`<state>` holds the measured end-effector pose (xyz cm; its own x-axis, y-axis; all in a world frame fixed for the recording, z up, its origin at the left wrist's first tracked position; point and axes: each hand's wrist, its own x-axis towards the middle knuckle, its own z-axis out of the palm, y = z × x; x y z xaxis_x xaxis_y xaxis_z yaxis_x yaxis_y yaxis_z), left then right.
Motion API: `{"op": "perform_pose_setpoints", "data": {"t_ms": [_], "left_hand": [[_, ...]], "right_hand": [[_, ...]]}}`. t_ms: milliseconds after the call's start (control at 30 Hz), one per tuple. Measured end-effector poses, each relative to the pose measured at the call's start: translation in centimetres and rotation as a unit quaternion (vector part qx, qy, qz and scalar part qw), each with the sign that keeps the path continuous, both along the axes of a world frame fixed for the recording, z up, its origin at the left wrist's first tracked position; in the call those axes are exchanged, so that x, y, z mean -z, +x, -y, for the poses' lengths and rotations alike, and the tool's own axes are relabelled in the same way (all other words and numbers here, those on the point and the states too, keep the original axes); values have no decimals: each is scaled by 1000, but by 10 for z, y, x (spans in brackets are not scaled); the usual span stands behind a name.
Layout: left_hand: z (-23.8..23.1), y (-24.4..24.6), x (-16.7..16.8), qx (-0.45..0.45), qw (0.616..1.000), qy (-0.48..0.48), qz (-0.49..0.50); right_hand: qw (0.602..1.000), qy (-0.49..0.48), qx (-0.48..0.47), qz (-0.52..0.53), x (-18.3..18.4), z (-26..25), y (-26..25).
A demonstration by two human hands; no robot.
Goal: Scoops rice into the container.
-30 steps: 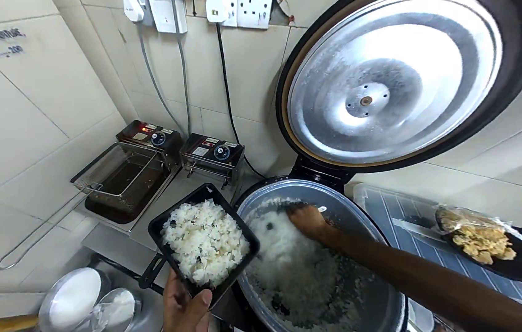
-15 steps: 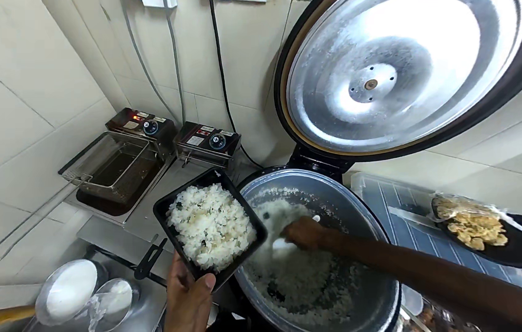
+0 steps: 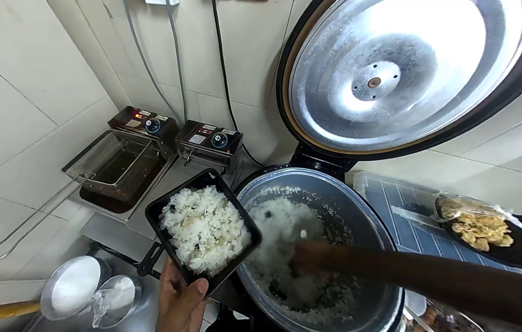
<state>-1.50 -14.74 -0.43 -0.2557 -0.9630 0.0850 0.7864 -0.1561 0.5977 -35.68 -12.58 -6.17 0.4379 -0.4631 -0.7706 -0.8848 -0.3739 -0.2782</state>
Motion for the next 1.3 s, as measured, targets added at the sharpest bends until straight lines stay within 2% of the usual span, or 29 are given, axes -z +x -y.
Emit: {"op": "perform_pose_setpoints", "data": {"t_ms": [33, 67, 133, 200, 400, 700, 900, 1000, 1067, 1167, 1300], "left_hand": [[0, 1, 0, 2, 1000, -2, 2], [0, 1, 2, 0, 1000, -1, 6], [0, -2, 4, -3, 1000, 3, 14], [0, -6, 4, -2, 1000, 4, 18], [-6, -9, 4, 13, 1000, 3, 11], [-14, 1, 4, 12, 999, -27, 12], [-13, 7, 3, 6, 999, -27, 17], [-11, 6, 8, 3, 1000, -16, 25], [-9, 5, 11, 4, 1000, -8, 26], [-8, 1, 10, -5, 999, 26, 21], [-5, 8, 10, -20, 1000, 22, 10]], "right_hand": [[994, -69, -80, 11, -7, 11, -12], [988, -112, -110, 5, -15, 23, -22], [978, -165, -127, -24, -16, 45, -43], [971, -199, -129, -34, 0, 55, -56], [983, -116, -125, -66, 16, 56, -47], [983, -34, -149, -101, 10, 62, -25], [998, 23, 21, -58, 24, 19, -37], [990, 19, -113, -85, 21, 2, -41], [986, 18, -128, -109, 26, -4, -41], [987, 41, -77, -132, 23, -2, -33], [993, 78, -5, -88, 29, -3, -31]]}}
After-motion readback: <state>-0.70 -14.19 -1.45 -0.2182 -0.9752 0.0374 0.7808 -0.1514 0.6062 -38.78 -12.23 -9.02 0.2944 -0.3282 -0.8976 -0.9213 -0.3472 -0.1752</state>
